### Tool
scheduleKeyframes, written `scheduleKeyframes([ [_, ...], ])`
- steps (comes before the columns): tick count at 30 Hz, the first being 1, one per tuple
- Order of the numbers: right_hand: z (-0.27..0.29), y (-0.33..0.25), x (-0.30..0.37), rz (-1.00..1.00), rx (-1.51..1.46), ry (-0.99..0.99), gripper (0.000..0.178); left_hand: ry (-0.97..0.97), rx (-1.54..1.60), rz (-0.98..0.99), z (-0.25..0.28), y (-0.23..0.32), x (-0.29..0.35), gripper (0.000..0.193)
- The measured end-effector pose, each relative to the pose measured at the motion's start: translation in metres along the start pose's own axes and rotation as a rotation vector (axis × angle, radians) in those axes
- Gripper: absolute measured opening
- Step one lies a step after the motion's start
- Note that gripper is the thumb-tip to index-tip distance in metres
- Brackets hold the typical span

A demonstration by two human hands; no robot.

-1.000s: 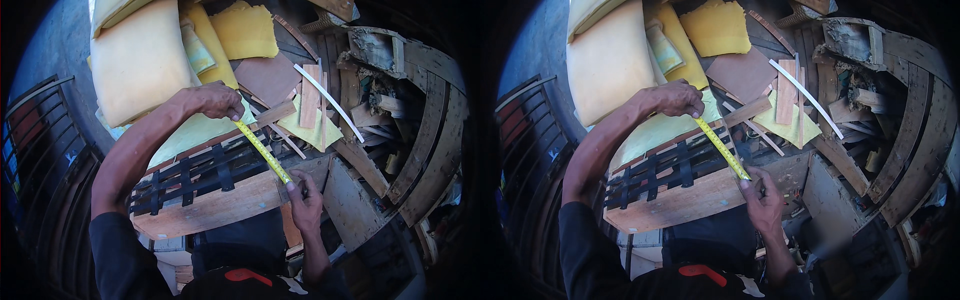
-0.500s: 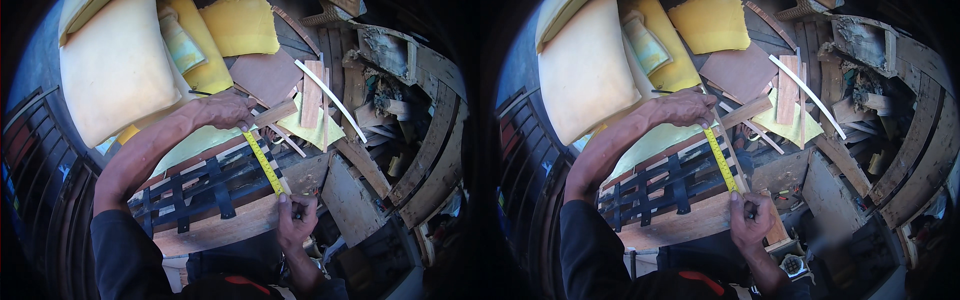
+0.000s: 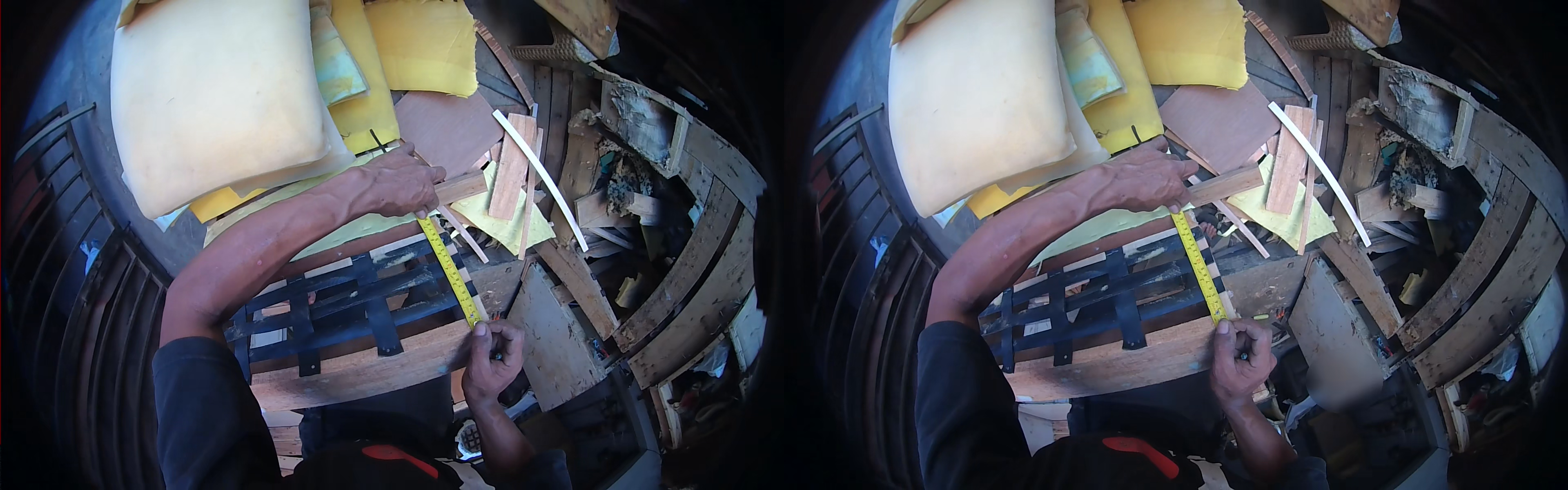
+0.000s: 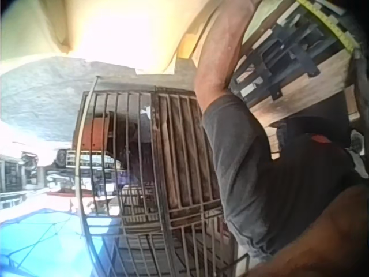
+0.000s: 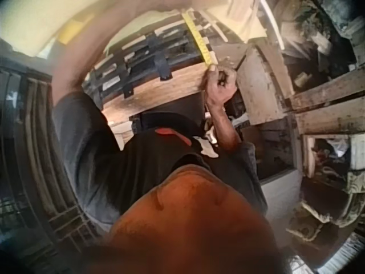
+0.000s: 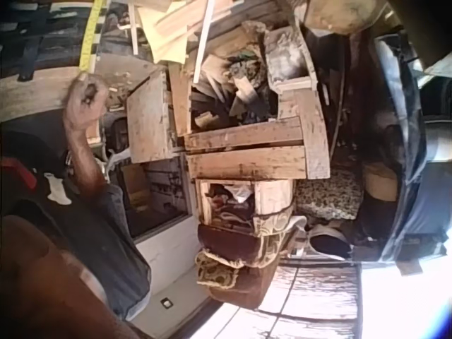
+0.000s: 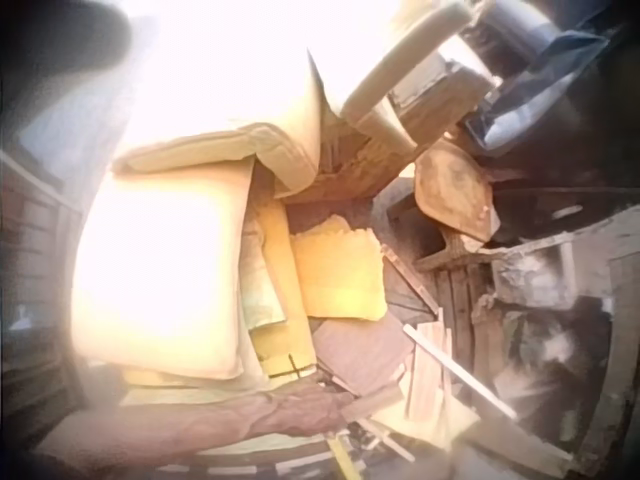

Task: The person assembles a wooden chair frame by measuring and marking wood, hammering nails, and attaching foam padding. They use a tape measure, hammer, and nails to secure components and fit foam pieces onto the frame.

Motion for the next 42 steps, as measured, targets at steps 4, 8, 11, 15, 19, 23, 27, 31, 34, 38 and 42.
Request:
scheduleKeyframes([
  [4,0.001,0.008,0.003,-0.016,-0.087,0.056,0.018,0.328,0.286,0.155,0.028,-0.012,0.019,0.016],
  [8,-0.002,0.006,0.003,0.044,-0.173,0.096,0.022,0.685,0.363,0.340,0.088,0.013,0.066,0.012],
  [11,-0.002,0.002,-0.003,0.118,-0.142,0.107,0.017,0.742,0.495,0.536,0.092,0.053,0.108,0.016],
  [15,0.012,-0.005,-0.005,0.168,-0.243,0.167,0.017,0.720,0.580,0.701,0.088,0.129,0.145,0.026],
  [19,0.003,0.025,-0.004,0.073,-0.346,0.102,0.027,0.605,0.542,0.654,0.081,0.222,0.126,0.028],
  [23,0.045,0.068,0.030,-0.037,-0.532,0.075,0.029,0.450,0.456,0.527,0.050,0.324,0.064,0.032],
  [27,0.090,0.183,0.105,-0.158,-0.575,0.071,0.024,0.291,0.455,0.551,-0.012,0.394,0.005,0.028],
  [31,0.165,0.321,0.203,-0.471,-0.497,0.172,0.023,0.107,0.110,0.238,-0.081,0.489,-0.057,0.022],
  [34,0.212,0.420,0.292,-0.775,-0.624,0.387,0.029,-0.108,0.004,0.149,-0.145,0.564,-0.102,0.021],
  [38,0.287,0.521,0.408,-1.162,-0.740,0.697,0.036,-0.265,-0.193,0.115,-0.232,0.692,-0.159,0.019],
  [42,0.276,0.584,0.509,-1.397,-0.614,0.797,0.032,-0.590,-0.239,-0.180,-0.331,0.835,-0.199,0.011],
])
Point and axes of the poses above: each hand's wrist, its own x-axis away from the middle knuckle, its own z-axis out of the back of the hand, y = z × x, the point moved 6 cm from there along -x, towards the middle knuckle, and after that the axes turned 9 degrees about y, right-handed, at the moved point
